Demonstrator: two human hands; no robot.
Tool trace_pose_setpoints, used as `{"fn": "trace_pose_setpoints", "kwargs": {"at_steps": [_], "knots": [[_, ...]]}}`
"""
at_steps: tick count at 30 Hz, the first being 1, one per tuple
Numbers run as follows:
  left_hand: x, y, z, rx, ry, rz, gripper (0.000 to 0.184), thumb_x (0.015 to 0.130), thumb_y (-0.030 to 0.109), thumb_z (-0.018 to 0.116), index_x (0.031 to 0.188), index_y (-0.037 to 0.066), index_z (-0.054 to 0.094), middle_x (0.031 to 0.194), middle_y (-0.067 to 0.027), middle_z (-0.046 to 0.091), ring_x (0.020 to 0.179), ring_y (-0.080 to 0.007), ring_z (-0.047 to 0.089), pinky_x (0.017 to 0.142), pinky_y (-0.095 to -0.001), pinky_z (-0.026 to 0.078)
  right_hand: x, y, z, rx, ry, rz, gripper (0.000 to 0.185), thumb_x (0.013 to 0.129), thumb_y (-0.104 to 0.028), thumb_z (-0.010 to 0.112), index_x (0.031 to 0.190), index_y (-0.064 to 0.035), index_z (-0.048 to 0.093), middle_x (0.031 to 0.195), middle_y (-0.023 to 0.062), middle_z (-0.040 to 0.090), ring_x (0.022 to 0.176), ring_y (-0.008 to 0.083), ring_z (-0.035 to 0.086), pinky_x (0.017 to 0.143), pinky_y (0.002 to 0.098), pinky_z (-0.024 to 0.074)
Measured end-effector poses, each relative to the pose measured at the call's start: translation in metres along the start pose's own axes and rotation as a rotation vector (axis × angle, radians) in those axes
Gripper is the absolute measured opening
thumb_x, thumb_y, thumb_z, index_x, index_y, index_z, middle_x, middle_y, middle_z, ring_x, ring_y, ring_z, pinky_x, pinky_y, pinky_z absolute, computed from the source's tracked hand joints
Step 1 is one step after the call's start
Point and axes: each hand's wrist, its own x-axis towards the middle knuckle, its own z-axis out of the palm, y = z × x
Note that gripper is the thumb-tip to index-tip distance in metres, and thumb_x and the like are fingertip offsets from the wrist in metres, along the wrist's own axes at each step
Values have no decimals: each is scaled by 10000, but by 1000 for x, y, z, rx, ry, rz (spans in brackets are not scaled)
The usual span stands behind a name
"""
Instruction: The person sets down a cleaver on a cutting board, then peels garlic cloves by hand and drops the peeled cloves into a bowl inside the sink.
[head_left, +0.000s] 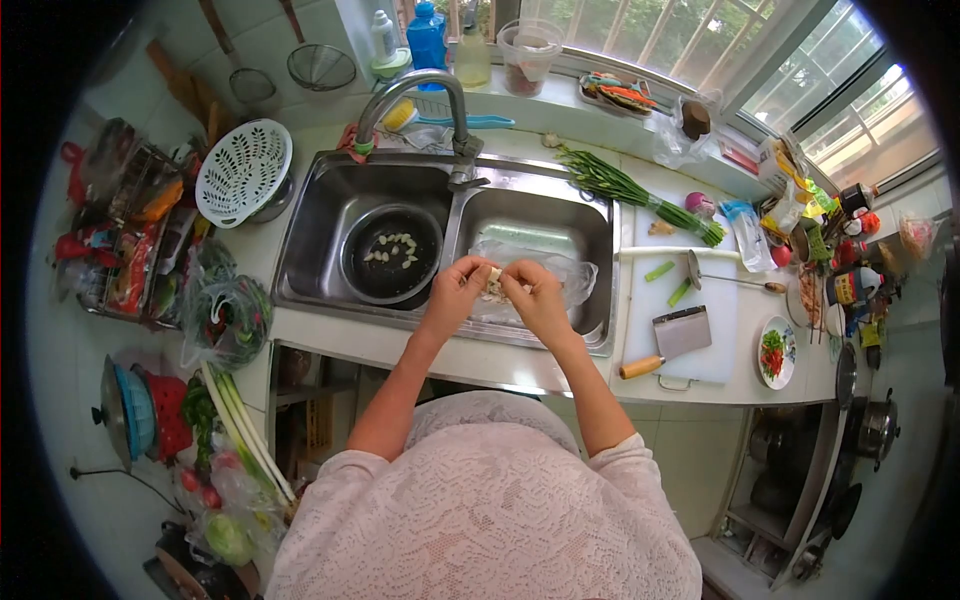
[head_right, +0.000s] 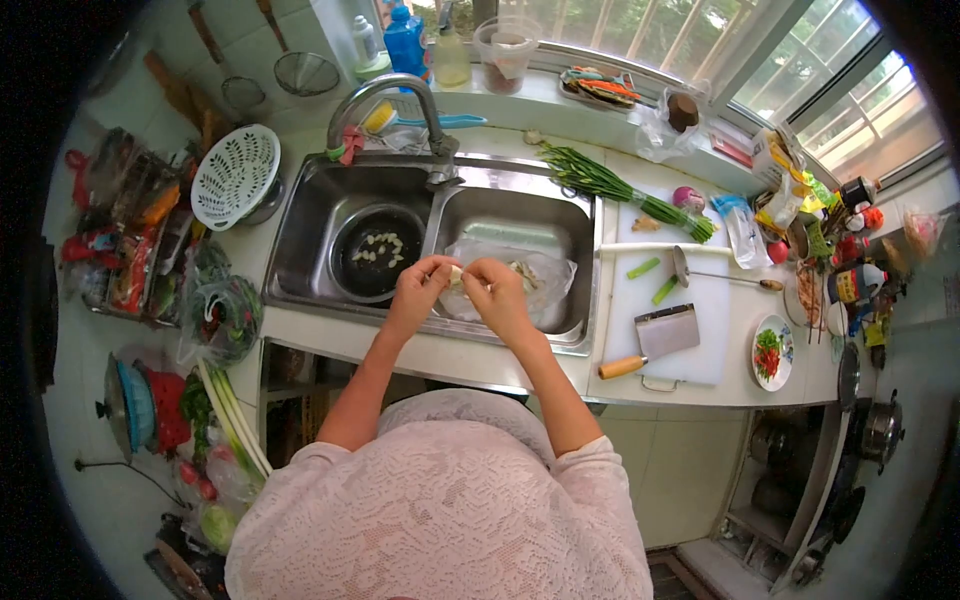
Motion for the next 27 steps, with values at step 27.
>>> {"fn": "trace_pose_setpoints", "kwargs": {"at_steps": [27], "knots": [[-6,19,12,-85,-1,129,227,916,94,544,1136,40,528,877,-28,618,814,-89,577,707,-231,459,6,40,-8,232,117,169,140,896,-118,563,945,6,607,764,35,601,684,87,553,633,234,459]]}}
